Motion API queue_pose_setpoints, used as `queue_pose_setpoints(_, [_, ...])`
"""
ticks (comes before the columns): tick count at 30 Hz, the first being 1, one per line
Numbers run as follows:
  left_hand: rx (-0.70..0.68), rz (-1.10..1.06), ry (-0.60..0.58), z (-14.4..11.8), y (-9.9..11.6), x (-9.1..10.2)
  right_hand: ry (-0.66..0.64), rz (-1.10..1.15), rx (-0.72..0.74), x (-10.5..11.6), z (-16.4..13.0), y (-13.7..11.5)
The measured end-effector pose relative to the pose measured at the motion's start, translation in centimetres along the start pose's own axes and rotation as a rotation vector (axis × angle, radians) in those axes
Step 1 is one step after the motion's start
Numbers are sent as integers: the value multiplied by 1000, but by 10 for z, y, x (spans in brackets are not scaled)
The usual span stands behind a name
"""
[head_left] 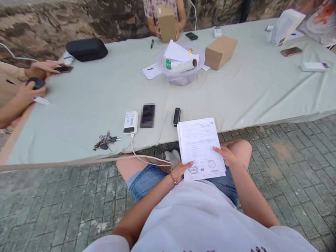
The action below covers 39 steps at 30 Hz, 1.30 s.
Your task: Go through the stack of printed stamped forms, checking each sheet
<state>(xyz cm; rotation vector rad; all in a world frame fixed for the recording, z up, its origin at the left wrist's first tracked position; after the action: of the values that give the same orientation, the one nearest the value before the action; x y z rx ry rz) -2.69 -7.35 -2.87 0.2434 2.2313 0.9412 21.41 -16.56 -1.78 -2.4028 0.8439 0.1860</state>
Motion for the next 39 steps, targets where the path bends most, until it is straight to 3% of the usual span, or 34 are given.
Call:
queue_pose_setpoints(4, [-80,210,-104,11,-2,-2,31,-44,-10,1,-2,1])
queue_pose_setpoints(7, [-163,392,-40,25,4,-7,90,-69,73,19,-10,0])
queue_pose_setpoints(9, [-291,446,9,37,17,-17,133,-77,160,33,-17,-5])
queue_pose_setpoints(13, [-589,378,-18,65,69,-56,247,-109,398,44,-28,-35])
queue_pose_setpoints(17, [-798,329,-98,87,135,-88,337,-164,722,24,-32,-89])
queue_pose_setpoints(20, [-948,395,-116,92,177,-93,317,-217,930,1,-33,-127])
queue_pose_setpoints(23, [-1023,501,-162,91,202,-84,261,-297,1008,-14,-30,-153])
queue_pose_setpoints(26, [-1036,640,-218,91,210,-68,190,-462,941,-19,-25,-167])
queue_pose_setpoints(29, [-986,742,-262,94,206,-56,180,-653,836,-21,-22,-174])
queue_pose_setpoints(34, [-893,752,-298,103,190,-55,167,-686,879,-29,-22,-181])
queue_pose_setpoints(39, [-870,770,-150,105,185,-59,126,-609,839,-33,-11,-181])
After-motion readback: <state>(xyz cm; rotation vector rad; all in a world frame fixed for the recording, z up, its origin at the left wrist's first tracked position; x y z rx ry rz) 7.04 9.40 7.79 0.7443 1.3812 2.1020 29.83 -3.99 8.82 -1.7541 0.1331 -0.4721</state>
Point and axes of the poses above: each hand's wrist, its own z-axis towards the middle knuckle, its own x-axis out of the back of the hand, y = z × x, the point moved 3 cm from there along z, towards the middle knuckle, and after that the axes turned 14 degrees about -x, right-handed, at the moved point
